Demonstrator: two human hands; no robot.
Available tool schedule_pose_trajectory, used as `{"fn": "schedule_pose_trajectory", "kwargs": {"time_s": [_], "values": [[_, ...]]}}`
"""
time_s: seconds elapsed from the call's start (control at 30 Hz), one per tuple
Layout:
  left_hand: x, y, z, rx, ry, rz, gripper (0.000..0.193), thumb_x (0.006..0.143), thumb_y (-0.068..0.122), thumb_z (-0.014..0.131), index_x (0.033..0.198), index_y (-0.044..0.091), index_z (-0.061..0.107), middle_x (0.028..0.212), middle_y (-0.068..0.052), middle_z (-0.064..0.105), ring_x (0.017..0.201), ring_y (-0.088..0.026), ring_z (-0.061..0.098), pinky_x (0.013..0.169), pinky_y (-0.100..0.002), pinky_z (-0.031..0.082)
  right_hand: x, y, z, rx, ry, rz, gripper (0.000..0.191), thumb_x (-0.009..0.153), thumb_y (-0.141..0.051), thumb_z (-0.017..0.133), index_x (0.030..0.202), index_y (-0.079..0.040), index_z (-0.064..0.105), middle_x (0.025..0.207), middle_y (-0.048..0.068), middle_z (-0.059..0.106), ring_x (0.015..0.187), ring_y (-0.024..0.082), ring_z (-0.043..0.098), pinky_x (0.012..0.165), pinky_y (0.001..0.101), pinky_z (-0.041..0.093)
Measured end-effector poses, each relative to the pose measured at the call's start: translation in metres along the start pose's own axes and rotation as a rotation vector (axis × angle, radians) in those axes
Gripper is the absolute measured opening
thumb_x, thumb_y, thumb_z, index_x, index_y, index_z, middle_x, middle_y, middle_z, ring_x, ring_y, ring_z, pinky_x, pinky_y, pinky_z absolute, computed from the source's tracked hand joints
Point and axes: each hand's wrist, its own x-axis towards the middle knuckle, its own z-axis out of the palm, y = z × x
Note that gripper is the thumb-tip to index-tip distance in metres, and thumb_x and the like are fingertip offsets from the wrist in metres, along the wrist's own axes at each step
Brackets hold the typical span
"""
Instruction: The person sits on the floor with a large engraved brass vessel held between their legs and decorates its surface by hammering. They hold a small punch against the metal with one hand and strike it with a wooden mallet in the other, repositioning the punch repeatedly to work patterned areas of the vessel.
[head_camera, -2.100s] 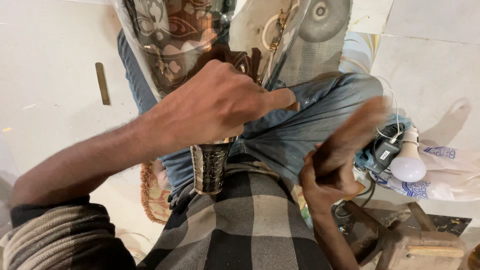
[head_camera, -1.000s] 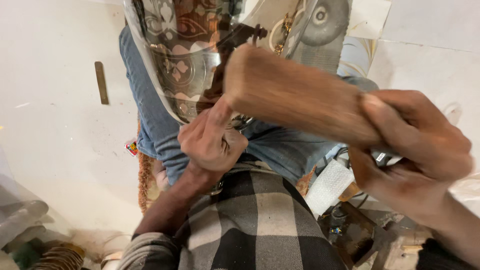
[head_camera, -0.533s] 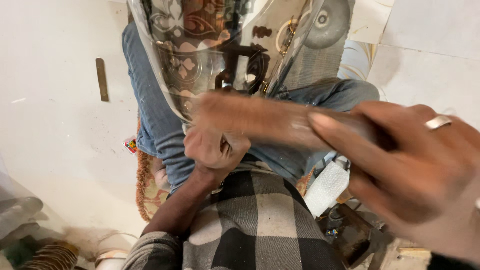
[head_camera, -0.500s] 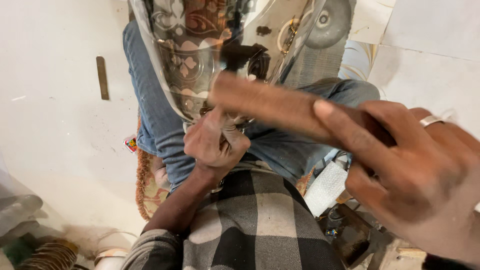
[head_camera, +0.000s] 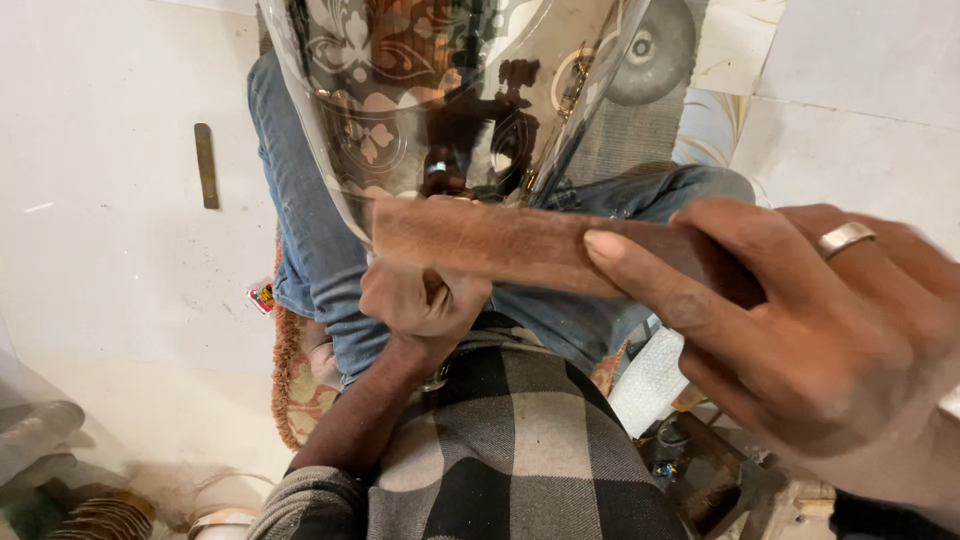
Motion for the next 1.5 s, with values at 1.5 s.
{"fn": "schedule_pose_trajectory", "kwargs": {"time_s": [1.5], "values": [[0.160,0.036,-0.011,0.074,-1.342,0.434,0.048,0.094,-0.004,0.053,0.137,0.017,0.056,0.047,0.000,0.043,0.032,-0.010,0.037,0.025,-0.024,0.030,-0.130,-0.097,0.200,0.623,0.759,1.076,0.032,0.082,0.007,0.081,0.111,0.006,0.066,0.091,0.007,0.065,0.081,0.009,0.060,0.069,0.0213,0.051]]}}
